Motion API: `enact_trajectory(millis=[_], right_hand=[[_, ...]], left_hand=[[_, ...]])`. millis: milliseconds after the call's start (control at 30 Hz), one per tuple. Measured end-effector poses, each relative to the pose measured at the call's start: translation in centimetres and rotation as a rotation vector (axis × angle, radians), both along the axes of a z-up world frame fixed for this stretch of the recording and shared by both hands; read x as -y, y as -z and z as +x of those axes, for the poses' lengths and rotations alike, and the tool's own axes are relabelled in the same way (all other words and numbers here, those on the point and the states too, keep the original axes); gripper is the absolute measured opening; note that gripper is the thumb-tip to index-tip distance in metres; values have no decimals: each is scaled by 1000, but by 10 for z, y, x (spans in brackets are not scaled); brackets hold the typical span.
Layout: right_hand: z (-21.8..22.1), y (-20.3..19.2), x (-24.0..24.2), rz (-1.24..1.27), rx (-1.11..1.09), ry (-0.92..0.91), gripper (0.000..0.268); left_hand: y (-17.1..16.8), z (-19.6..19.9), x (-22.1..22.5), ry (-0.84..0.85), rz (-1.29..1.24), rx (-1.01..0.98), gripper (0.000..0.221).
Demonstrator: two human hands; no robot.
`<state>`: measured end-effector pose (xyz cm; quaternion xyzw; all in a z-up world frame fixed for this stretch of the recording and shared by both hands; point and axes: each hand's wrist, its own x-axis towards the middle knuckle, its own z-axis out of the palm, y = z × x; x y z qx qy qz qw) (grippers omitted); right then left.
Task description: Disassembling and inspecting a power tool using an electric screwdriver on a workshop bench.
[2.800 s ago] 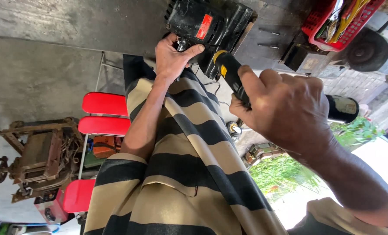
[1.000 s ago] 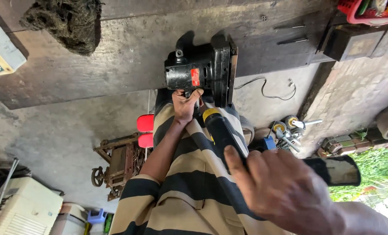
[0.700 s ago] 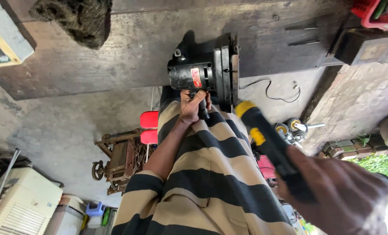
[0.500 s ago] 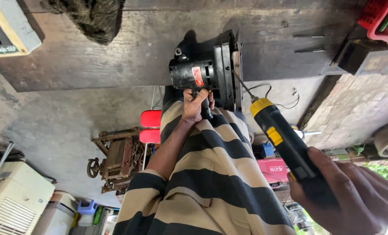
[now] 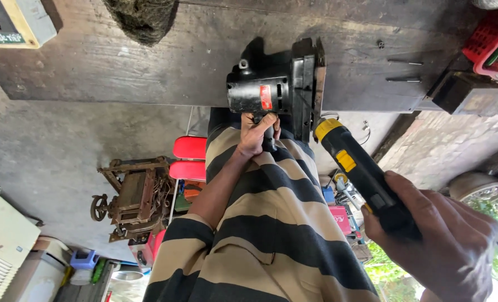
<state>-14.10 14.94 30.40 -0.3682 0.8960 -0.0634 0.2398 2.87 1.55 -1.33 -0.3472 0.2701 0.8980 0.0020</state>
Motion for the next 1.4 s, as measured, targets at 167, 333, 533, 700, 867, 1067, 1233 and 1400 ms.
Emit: enact_trajectory(millis=[167, 333, 533, 700, 867, 1067, 1233, 1400], right_hand=[[5, -10, -6, 42, -11, 56, 42], [11, -3, -29, 10, -124, 66, 43], [8, -19, -23, 354, -56, 91, 69], [3, -22, -4, 343, -23, 114, 69], [3, -27, 5, 435, -35, 120, 73], [8, -23, 11, 491, -56, 152, 71], [0, -12, 21, 214, -37, 10, 59], [-8, 10, 35, 99, -3, -64, 52]], left_hand=[[2, 3, -7, -111, 265, -20, 31], [4, -6, -4, -210, 261, -42, 21], [-6, -14, 9, -142, 128, -99, 35], [5, -7, 0, -189, 238, -141, 28], [2, -7, 4, -195, 261, -134, 30], [-5, -11, 15, -170, 194, -152, 33], [-2, -9, 14, -110, -19, -105, 34], [-3, -13, 12, -122, -66, -21, 37]])
